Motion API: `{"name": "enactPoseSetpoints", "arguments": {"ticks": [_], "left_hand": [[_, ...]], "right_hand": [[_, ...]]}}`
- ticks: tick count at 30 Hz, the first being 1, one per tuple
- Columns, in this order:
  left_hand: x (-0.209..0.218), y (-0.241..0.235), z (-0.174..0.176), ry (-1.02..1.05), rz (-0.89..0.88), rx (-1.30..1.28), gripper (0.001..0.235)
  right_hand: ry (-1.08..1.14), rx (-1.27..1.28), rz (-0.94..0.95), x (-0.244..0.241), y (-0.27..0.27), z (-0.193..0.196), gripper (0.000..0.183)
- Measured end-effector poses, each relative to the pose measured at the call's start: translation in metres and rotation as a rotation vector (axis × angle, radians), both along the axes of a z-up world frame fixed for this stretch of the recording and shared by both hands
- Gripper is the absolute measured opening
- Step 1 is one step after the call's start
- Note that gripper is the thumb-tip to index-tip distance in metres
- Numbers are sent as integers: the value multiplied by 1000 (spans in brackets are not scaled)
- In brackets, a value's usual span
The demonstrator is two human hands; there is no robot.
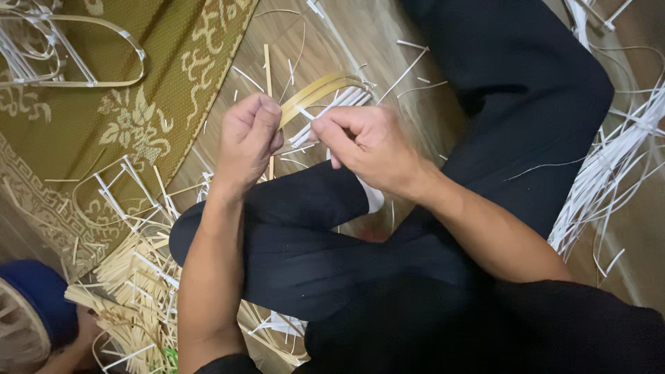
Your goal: The person sits on the floor and weaves white plastic strips around a curved bamboo frame. They repeatedly thread the strips through the frame's structure, pulling them tight to secure the weave. The person occasionally adjusts the frame and picks up additional strips from the floor.
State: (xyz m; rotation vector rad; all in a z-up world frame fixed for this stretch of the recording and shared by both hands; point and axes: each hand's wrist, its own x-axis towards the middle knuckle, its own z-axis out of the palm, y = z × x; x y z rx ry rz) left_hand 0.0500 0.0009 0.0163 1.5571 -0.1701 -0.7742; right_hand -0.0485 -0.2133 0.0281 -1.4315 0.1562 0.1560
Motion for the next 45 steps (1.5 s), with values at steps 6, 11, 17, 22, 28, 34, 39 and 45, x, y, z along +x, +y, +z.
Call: {"name": "enactPoseSetpoints", "arguments": {"ticks": [6,11,17,22,28,34,39,45], "left_hand": [[-11,-3,2,-99,-43,101,26],[-15,-7,5,-169,-16,165,29],[-17,-8,6,-156,-15,126,29],[-22,-8,3,-136,-1,92,32],[-25,-13,2,-153,-6,214,22],[-23,-12,0,-165,-21,201,21],[-25,-15,2,-156,-3,209,21],[-26,-13,1,-146,-8,185,22]], "right_hand": [[-9,-52,27,3,-3,2,26],[-3,-37,38,-1,5,2,28],[44,-27,26,0,6,1,29],[59,0,21,1,9,-2,30],[102,-60,35,-2,8,3,31],[117,-75,19,-5,8,6,31],[97,-134,24,-4,9,4,31],[108,-118,12,-5,8,7,31]]}}
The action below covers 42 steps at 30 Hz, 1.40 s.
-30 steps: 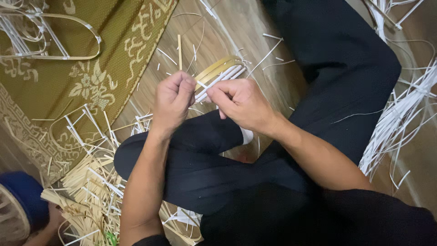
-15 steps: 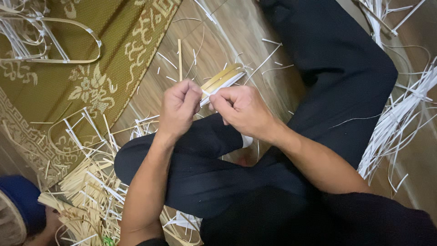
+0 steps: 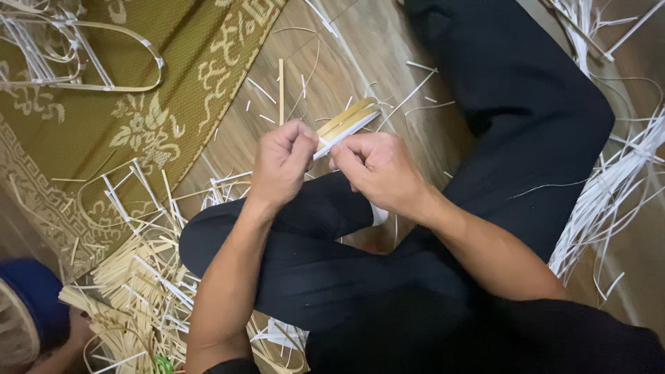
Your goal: The person sits on the floor and weaves white plastic strips around a curved bamboo frame. They repeatedly thread the strips through the frame's structure, pulling them tight to secure the weave. The person occasionally adjusts the frame and picks up additional strips from the floor.
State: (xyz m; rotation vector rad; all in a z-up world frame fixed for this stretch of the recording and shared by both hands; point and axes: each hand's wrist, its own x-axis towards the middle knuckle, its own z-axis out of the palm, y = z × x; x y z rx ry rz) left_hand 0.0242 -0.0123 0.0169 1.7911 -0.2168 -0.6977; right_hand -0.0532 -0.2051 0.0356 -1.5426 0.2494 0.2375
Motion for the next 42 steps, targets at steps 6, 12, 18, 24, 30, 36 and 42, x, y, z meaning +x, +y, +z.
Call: {"name": "enactPoseSetpoints", "arguments": {"ticks": [6,12,18,24,30,36,42], "left_hand": [[0,2,-2,-19,-7,6,23],[0,0,-5,-9,27,13,21],[0,2,2,6,91,-38,21],[3,3,31,78,189,-186,20],[6,1,66,159,229,-286,21],[4,-4,97,287,229,-258,24],[11,-5,94,321,250,-237,25]], "right_hand": [[1,-43,9,1,0,2,31],[-1,-56,11,0,0,0,30],[-94,-28,31,5,4,0,27],[-239,-147,17,13,5,29,21],[-462,-211,12,20,4,50,17],[-524,-167,-11,21,6,63,18],[-501,-211,15,27,6,66,19]]}}
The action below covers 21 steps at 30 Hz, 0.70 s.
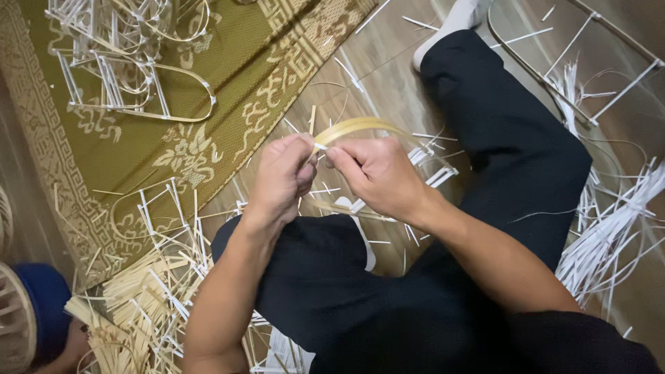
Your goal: The person sits on the floor and weaves white plastic strips around a curved bamboo frame. They repeatedly thread the strips through the frame's structure, pulling them tight to secure the weave. The person occasionally adjusts the frame and picks up additional strips from the floor.
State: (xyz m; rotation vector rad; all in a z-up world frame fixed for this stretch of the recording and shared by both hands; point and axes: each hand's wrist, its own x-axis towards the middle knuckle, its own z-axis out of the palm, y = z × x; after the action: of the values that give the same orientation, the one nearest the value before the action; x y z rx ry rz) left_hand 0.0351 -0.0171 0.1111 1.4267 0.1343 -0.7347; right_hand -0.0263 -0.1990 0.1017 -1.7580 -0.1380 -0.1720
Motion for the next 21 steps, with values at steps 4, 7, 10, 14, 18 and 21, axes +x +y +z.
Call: {"name": "enactPoseSetpoints", "arguments": {"ticks": [4,7,10,14,18,21], "left_hand": [[3,3,-20,-7,45,-30,23],[1,6,-25,-16,54,-36,26],[3,9,-23,-2,117,-67,22],[1,14,-20,8,131,-87,22],[-16,18,-29,-1,-21,-137,20],[-16,14,-33,46,-122,-169,21]], "right_hand": [[44,-56,-2,1,0,-4,18],[40,-72,-15,3,2,-9,18],[12,-105,-29,4,7,-22,19],[81,-44,-51,0,15,-52,19],[180,262,30,27,27,-91,20],[-14,372,81,48,32,-96,22]]}}
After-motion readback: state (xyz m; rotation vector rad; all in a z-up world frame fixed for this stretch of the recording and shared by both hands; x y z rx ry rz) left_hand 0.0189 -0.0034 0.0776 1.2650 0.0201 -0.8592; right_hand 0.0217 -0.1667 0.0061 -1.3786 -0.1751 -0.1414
